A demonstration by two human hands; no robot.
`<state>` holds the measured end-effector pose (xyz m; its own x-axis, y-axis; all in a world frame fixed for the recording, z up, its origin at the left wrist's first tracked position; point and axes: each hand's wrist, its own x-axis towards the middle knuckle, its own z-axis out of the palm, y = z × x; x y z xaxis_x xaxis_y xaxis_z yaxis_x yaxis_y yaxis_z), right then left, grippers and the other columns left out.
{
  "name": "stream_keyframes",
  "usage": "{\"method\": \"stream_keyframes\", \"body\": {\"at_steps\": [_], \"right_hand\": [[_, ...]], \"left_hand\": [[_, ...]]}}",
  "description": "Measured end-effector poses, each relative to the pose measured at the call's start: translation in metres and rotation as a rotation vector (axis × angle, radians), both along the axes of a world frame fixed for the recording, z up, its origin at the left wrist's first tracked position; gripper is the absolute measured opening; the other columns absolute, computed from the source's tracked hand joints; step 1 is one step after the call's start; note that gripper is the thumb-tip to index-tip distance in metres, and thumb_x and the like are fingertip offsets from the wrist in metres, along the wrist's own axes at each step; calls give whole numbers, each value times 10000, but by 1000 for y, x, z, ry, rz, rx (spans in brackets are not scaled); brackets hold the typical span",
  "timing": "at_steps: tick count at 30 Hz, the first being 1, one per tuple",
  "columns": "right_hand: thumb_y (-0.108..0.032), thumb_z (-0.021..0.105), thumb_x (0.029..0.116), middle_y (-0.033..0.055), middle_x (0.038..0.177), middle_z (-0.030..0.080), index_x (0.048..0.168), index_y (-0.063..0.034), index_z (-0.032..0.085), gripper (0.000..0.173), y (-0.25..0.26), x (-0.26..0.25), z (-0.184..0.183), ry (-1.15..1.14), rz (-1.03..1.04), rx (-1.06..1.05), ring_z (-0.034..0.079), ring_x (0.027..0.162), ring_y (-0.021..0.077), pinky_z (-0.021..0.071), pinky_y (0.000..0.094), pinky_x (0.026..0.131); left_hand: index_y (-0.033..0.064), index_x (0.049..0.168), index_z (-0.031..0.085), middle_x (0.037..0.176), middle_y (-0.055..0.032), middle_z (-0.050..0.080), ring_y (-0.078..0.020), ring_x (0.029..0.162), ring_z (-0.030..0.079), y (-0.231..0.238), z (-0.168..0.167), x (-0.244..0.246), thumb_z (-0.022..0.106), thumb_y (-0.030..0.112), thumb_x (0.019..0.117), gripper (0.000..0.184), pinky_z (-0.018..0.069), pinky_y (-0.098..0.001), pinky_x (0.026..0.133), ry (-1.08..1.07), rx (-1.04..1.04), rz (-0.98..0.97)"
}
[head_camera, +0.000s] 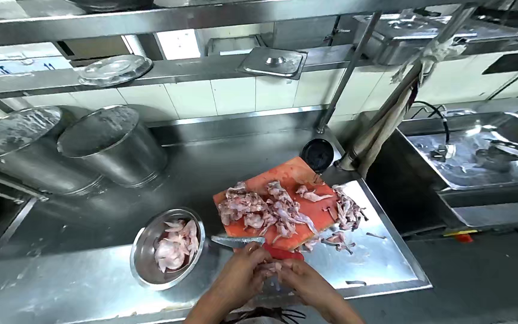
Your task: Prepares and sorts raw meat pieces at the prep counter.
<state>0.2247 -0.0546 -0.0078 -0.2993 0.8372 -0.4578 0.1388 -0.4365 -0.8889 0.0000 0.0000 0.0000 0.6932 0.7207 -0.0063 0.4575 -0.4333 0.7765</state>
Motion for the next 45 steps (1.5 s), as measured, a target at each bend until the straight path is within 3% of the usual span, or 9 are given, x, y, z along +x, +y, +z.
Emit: {"method": "stream_keyframes", "body": {"at_steps": [4,7,13,18,23,30,33,37,45], "right_hand": [[-351,534,1044,-33,732,556,950,-105,652,289,2,7,6,-57,112,-22,490,578,66,432,262,545],[-396,528,1042,19,737,579,956,-79,631,344,5,4,6,-187,193,-21,570,627,132,503,335,612],[-322,433,1050,128,1208,692,1258,-116,660,370,7,-27,16,-716,395,105,664,1148,311,523,584,956],[-317,399,1060,133,843,623,972,-34,642,383,-4,-32,25,-452,236,285,641,825,276,518,499,759],[-252,354,1067,-6,684,536,921,-41,628,375,-16,-36,56,29,83,413,518,590,70,469,285,560],[-415,346,1117,-79,657,486,944,-95,594,440,-16,-54,68,265,-182,447,431,518,13,402,227,470],[-340,362,1110,-85,688,500,996,-100,596,354,-7,-51,63,251,-228,285,429,527,15,394,218,469],[-250,457,1081,-39,854,601,1184,-86,639,266,11,-27,72,90,22,98,514,641,39,445,223,573],[-287,469,1067,55,931,627,1174,-89,648,288,15,-25,78,-212,229,106,586,780,151,499,369,716]], "left_hand": [[138,1141,710,1110,-65,675,-155,945,667,3,-1,-2,697,315,971,245,583,-359,862,9,-82,-13],[143,1209,725,1150,-47,725,-207,1138,653,6,-2,-1,608,221,1002,250,496,-420,1057,157,-97,-74],[158,1191,691,1166,-37,713,-268,1221,596,-5,18,17,509,256,1044,254,404,-538,1082,540,123,-79],[114,866,701,842,-32,720,-231,923,703,-8,6,16,441,416,1064,445,556,-463,867,248,292,245],[112,763,657,647,51,607,-50,586,594,-7,37,16,443,368,1071,454,531,-272,587,-448,-431,279],[128,775,618,653,37,599,-51,578,590,-11,61,39,374,334,1080,441,528,-224,558,-821,-802,487],[66,819,654,632,23,601,-63,525,571,-10,47,37,401,279,1074,418,515,-258,508,-594,-303,675],[136,762,666,751,-2,679,-167,782,671,4,37,14,408,447,1068,508,570,-379,741,-155,647,528],[210,836,604,775,35,631,-157,874,640,1,33,5,390,519,1067,441,497,-378,898,-72,983,420]]}}
